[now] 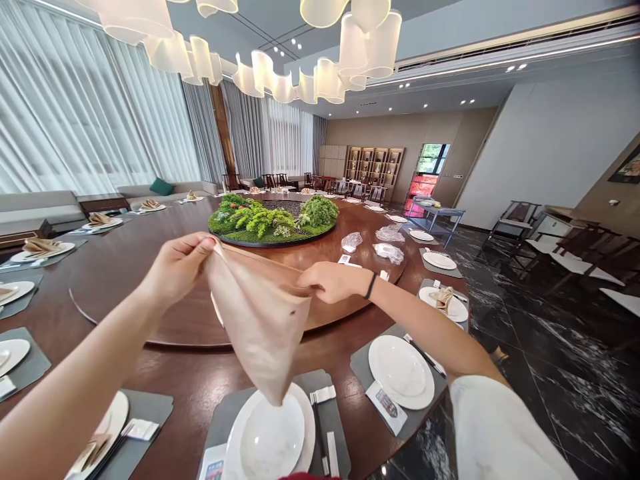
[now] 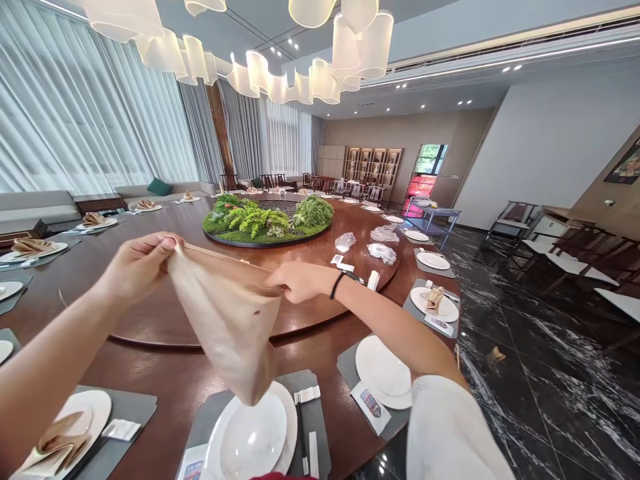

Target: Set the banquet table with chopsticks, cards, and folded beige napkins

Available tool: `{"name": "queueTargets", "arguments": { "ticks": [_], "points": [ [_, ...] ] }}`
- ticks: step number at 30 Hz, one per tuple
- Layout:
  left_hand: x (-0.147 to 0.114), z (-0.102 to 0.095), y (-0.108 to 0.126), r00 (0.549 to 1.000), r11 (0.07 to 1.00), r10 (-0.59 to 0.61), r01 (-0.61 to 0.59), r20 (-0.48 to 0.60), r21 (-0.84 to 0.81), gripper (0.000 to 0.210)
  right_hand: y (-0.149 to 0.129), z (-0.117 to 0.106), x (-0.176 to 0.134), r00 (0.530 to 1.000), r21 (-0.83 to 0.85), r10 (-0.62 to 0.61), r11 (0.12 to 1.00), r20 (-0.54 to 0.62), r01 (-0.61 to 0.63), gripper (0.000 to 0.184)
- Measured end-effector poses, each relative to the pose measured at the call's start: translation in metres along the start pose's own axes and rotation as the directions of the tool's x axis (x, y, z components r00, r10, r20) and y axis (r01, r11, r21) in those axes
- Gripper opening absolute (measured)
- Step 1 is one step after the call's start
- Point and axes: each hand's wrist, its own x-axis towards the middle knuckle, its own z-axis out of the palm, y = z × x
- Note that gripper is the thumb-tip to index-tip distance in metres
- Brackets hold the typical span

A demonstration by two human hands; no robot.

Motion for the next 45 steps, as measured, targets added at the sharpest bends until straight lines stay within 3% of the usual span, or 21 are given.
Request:
{"name": "queueTargets", "arguments": {
  "ticks": [3,7,14,20,26,30,34,38,39,42,45],
  "points": [
    [0.011,-0.028,-0.001,0.998,0.991,0.043,-0.049,0.048,0.121,0.039,0.003,-0.015,-0.015,0.999,-0.128,0.006,0.992,-0.052,-0.013,0.016],
    [0.016,-0.047,0.000,0.965,0.948,-0.035,-0.051,0.261,0.315,0.036,0.007,-0.037,-0.015,0.978,-0.148,0.007,0.988,-0.208,-0.039,0.032],
    [0.016,-0.058,0.001,0.902,0.895,-0.242,0.065,0.357,0.441,0.033,0.024,-0.040,-0.003,0.989,-0.039,0.094,0.994,-0.117,-0.099,0.028],
    [0.016,-0.059,-0.003,0.824,0.851,-0.416,0.204,0.385,0.485,0.033,0.034,-0.035,0.002,0.964,0.027,0.130,0.991,-0.230,-0.128,0.026],
    [0.017,-0.043,-0.025,0.720,0.829,-0.539,0.361,0.438,0.427,0.026,0.047,-0.037,0.005,0.944,0.088,0.193,0.980,-0.268,-0.176,0.026],
    [0.026,-0.027,-0.045,0.660,0.764,-0.633,0.448,0.406,0.464,0.022,0.072,-0.039,0.004,0.943,0.112,0.234,0.971,-0.238,-0.213,0.023],
    [0.043,0.000,-0.090,0.644,0.738,-0.654,0.426,0.397,0.524,0.022,0.136,-0.028,0.004,0.932,0.080,0.302,0.953,-0.200,-0.292,0.014],
    [0.078,0.045,-0.157,0.554,0.681,-0.732,0.562,0.398,0.469,0.029,0.228,-0.006,0.014,0.892,-0.090,0.423,0.894,-0.156,-0.440,0.006],
    [0.092,0.057,-0.172,0.556,0.669,-0.742,0.580,0.374,0.465,0.031,0.251,-0.003,0.019,0.876,-0.123,0.455,0.871,-0.161,-0.476,0.004],
    [0.153,0.090,-0.202,0.644,0.650,-0.728,0.540,0.234,0.535,0.031,0.309,-0.014,0.039,0.813,-0.164,0.531,0.803,-0.241,-0.573,0.006],
    [0.227,0.106,-0.208,0.843,0.677,-0.532,0.366,0.081,0.638,0.022,0.353,-0.050,0.056,0.715,-0.222,0.537,0.708,-0.447,-0.671,0.017]
  ]
}}
